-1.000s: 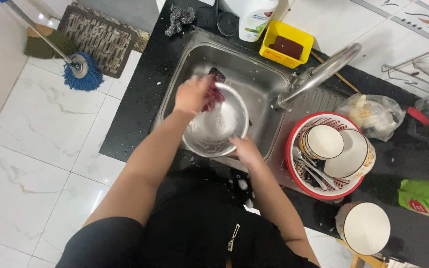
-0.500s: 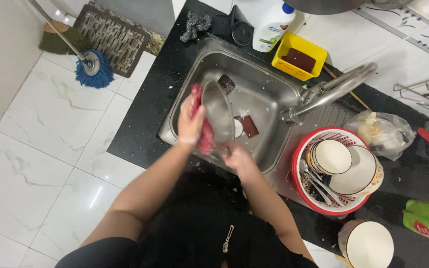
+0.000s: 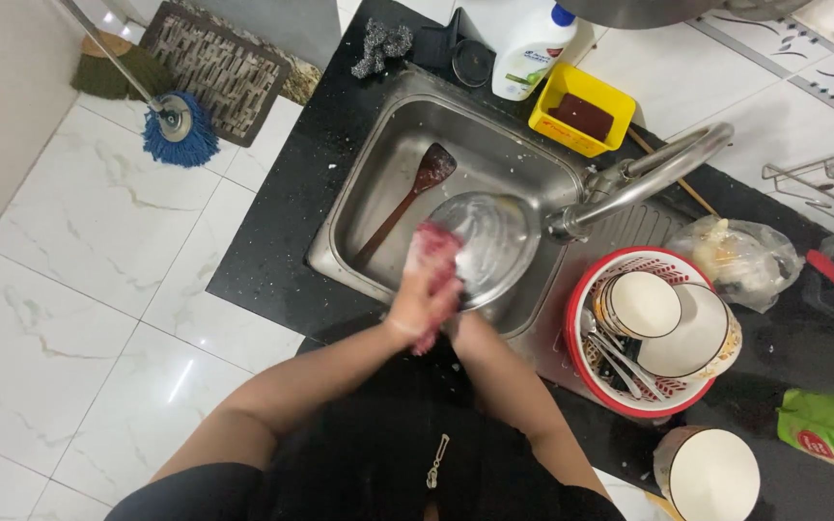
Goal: Washing dishes including bowls, plates, and spoons in a kitchen sink using a cloth and water.
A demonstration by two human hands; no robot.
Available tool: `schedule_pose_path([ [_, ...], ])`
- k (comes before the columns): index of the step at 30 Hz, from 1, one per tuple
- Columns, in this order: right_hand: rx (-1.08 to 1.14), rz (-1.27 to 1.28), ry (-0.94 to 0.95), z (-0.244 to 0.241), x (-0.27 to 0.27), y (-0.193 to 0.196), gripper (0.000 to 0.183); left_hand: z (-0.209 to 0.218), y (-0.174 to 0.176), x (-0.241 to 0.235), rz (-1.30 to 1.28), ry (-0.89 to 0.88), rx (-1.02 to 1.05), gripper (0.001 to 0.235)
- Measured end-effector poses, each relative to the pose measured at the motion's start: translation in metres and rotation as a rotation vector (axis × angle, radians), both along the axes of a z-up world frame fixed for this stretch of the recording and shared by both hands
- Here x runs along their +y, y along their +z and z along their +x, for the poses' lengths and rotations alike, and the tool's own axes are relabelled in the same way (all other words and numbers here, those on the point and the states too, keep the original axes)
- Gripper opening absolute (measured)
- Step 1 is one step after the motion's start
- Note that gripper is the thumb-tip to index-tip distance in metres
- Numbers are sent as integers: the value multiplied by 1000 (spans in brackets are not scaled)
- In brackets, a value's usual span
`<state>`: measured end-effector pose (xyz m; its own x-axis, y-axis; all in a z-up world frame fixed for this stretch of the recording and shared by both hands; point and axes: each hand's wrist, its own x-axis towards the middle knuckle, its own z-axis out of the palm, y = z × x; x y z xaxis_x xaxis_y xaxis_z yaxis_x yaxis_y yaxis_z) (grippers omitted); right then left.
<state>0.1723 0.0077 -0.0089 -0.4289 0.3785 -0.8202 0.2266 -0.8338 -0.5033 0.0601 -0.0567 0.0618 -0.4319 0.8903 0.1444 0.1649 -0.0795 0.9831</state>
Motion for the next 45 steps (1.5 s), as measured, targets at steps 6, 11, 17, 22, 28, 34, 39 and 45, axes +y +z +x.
schedule_pose_path([
  [6,-107,163,89,5,-8,-25,32,-41,96,47,-154,-155,589,30],
  [11,-203,314,137,5,-2,-14,40,-80,52,63,-608,76,-372,48],
  [17,-305,492,206,2,8,-34,52,-3,22,5,-684,220,-1191,62],
  [22,-422,611,232,20,7,-59,62,-3,112,-3,-137,99,-781,52],
  [28,-511,673,172,79,2,-70,73,-41,-3,35,-590,4,-1147,61],
  [34,-154,627,-327,174,-32,85,57,-17,-53,34,-882,-241,-1073,74],
  [39,-111,379,-687,262,-72,108,67,-23,-42,27,-885,-334,-1054,58],
  [45,-665,481,-746,346,-59,158,33,-44,-42,24,-911,-144,-1040,51],
])
